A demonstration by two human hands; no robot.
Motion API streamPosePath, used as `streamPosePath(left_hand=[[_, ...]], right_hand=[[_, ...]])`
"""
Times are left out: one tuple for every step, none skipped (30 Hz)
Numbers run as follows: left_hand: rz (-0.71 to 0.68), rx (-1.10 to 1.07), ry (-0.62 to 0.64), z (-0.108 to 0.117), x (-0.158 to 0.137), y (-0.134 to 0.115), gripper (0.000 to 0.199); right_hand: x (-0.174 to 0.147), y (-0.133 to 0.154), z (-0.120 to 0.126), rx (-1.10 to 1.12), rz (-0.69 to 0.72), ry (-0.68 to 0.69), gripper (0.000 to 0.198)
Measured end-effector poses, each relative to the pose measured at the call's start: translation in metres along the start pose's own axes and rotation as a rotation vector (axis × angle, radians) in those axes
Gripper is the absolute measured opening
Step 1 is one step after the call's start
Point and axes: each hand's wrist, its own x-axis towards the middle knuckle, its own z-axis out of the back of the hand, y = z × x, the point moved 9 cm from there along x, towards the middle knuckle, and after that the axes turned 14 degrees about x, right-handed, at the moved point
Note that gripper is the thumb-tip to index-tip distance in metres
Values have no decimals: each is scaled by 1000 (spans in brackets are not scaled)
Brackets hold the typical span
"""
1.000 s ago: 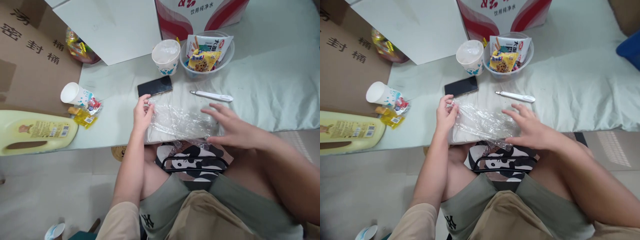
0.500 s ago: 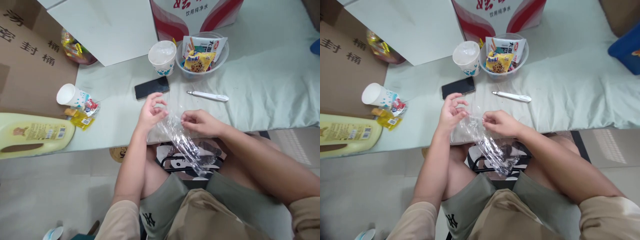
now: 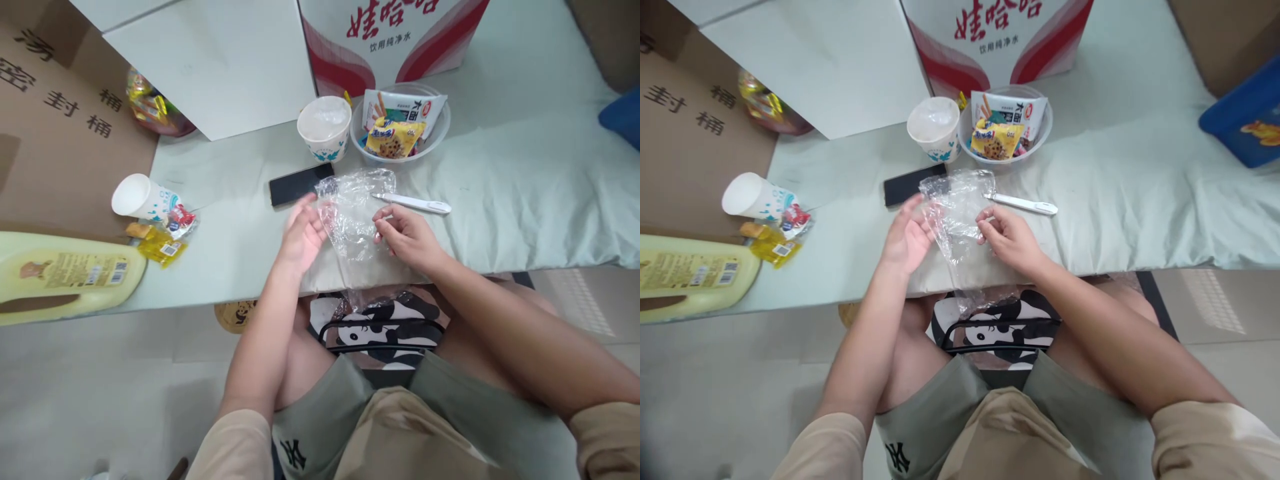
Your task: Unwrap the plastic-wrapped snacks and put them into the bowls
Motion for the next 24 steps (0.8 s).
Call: streamPosePath(left_hand=[[85,10,94,-13,-3,9,60],[156,52,177,-25,-7,17,56],[196,120,228,-33,-10,22,51],[199,196,239,-37,-12,24,44],[172,264,217,-37,-12,22,39],[128,316,178,-35,-11,18,35],[84,351,142,-32,-10,13,33],[50,372,124,-30,-9,8,33],[27,386,126,-29,-8,5,35],[12,391,139,-29,-7,3,39],[1,384,153,-29,-7,2,42],[-8,363,163,-28,-6,0,46],[-15,327,167,-28,-7,-1,48],[-15,280,170,-27,-7,-2,48],[-9,228,174,-26,-8,-2,47],[1,174,176,-26,-8,-3,44],[11,123,175,-26,-8,-3,40],[21,77,172,-25,-8,-4,34],[26,41,168,-25,-7,-5,29],[28,19,175,-25,-6,-7,25],[29,12,193,-26,-5,-7,22],[29,26,218,-28,-3,-7,22],[27,59,239,-29,-1,-7,25],[15,109,245,-29,1,-6,31]], right_hand=[[1,2,2,8,15,-11,19],[2,3,5,15,29,-27,19],[3,4,8,21,36,-44,19],[3,3,11,28,35,-59,21],[3,2,14,34,24,-67,24],[4,0,15,36,7,-63,28],[4,-3,15,32,-14,-45,32],[3,-5,14,24,-33,-17,34],[3,-7,13,15,-47,13,33],[3,-8,12,11,-54,37,30],[2,-8,12,17,-56,55,28],[2,-8,11,37,-52,65,28],[1,-7,12,71,-43,70,30],[1,-6,12,112,-30,73,33],[1,-6,12,153,-17,79,35],[1,-6,12,195,-5,86,36],[2,-6,12,236,5,92,35],[2,-7,12,273,11,93,31],[3,-8,13,306,14,87,25],[4,-9,15,328,15,75,20],[5,-10,17,336,16,60,17],[7,-10,20,325,23,41,17],[8,-9,23,291,40,20,15],[8,-6,27,238,71,0,10]])
